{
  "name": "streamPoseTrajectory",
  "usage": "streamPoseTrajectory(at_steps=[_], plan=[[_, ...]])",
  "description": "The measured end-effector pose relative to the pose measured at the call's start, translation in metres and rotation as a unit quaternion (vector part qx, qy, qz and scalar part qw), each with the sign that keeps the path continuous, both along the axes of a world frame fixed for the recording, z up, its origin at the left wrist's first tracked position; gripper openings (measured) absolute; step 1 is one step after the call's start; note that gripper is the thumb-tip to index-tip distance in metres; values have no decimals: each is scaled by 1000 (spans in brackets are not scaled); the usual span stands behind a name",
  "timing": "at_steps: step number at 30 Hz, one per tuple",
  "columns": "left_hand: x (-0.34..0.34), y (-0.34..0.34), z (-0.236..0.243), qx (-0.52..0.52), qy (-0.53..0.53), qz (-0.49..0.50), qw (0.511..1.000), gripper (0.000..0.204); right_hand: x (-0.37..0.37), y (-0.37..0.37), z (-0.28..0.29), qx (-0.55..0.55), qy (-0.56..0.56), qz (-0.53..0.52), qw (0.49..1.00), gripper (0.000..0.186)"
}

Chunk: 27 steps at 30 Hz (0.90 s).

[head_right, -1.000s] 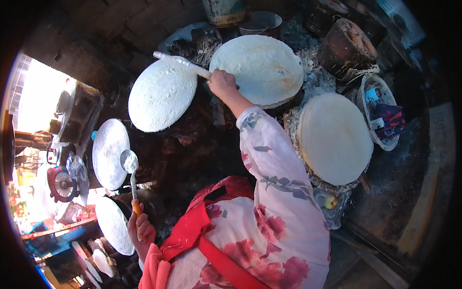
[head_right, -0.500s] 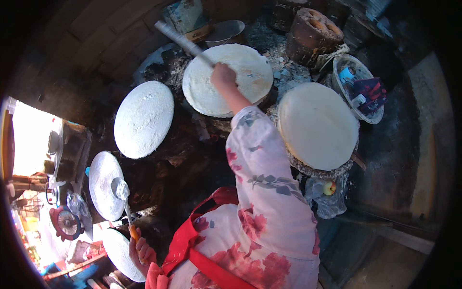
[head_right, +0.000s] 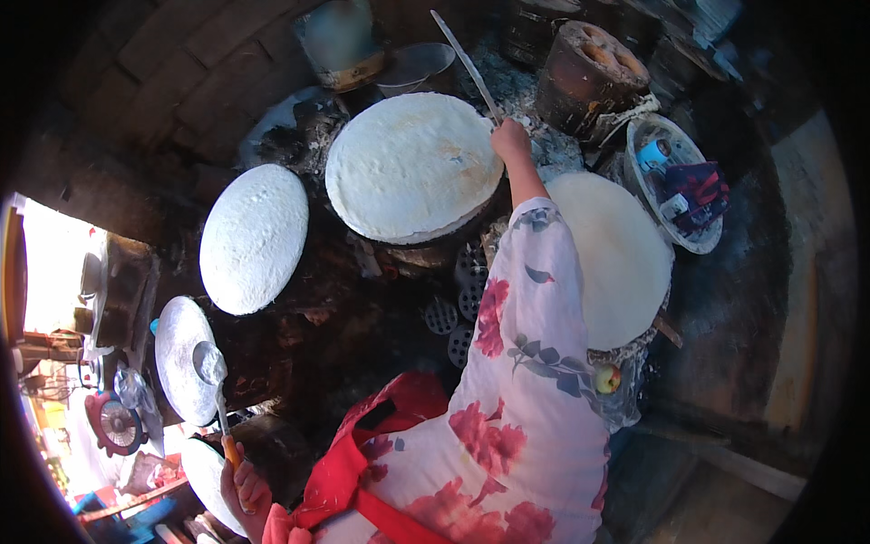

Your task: The person ladles white batter from a blue basin onto several large, hot, convex metal pans and spreads it into thin circular layers using a wooden stick. They repeat this process across multiple pans, occasionally flipping the cooked layers with a metal spatula.

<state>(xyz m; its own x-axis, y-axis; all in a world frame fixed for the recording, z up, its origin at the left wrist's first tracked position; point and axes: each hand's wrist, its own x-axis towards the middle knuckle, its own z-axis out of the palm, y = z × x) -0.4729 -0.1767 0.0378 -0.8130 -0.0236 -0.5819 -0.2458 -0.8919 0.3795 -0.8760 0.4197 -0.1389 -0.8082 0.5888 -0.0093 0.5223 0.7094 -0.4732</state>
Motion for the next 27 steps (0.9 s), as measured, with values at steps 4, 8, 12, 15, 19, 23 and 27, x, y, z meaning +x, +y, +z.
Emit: streamPoseTrajectory(at_steps=[4,8,12,15,19,23,27], plan=[[-2,4,-2,-5,-9,8,1000,38,-9,-5,14,-16,-21,12,1000,33],[-2,11,1,-19,-17,14,1000,38,-21,3,4,-8,-40,-2,999,33],[4,12,4,-29,-23,24,999,37,-26,-8,9,1,-43,-7,999,32],[10,11,4,-31,-24,29,999,36,-25,-17,20,27,-20,2,999,31],[11,7,4,-32,-21,23,999,36,-26,-19,41,44,26,48,998,29],[16,0,4,-33,-13,21,999,35,-25,-57,96,54,52,90,993,27],[13,-9,3,-30,3,0,1000,35,-33,-66,124,75,68,93,991,29]])
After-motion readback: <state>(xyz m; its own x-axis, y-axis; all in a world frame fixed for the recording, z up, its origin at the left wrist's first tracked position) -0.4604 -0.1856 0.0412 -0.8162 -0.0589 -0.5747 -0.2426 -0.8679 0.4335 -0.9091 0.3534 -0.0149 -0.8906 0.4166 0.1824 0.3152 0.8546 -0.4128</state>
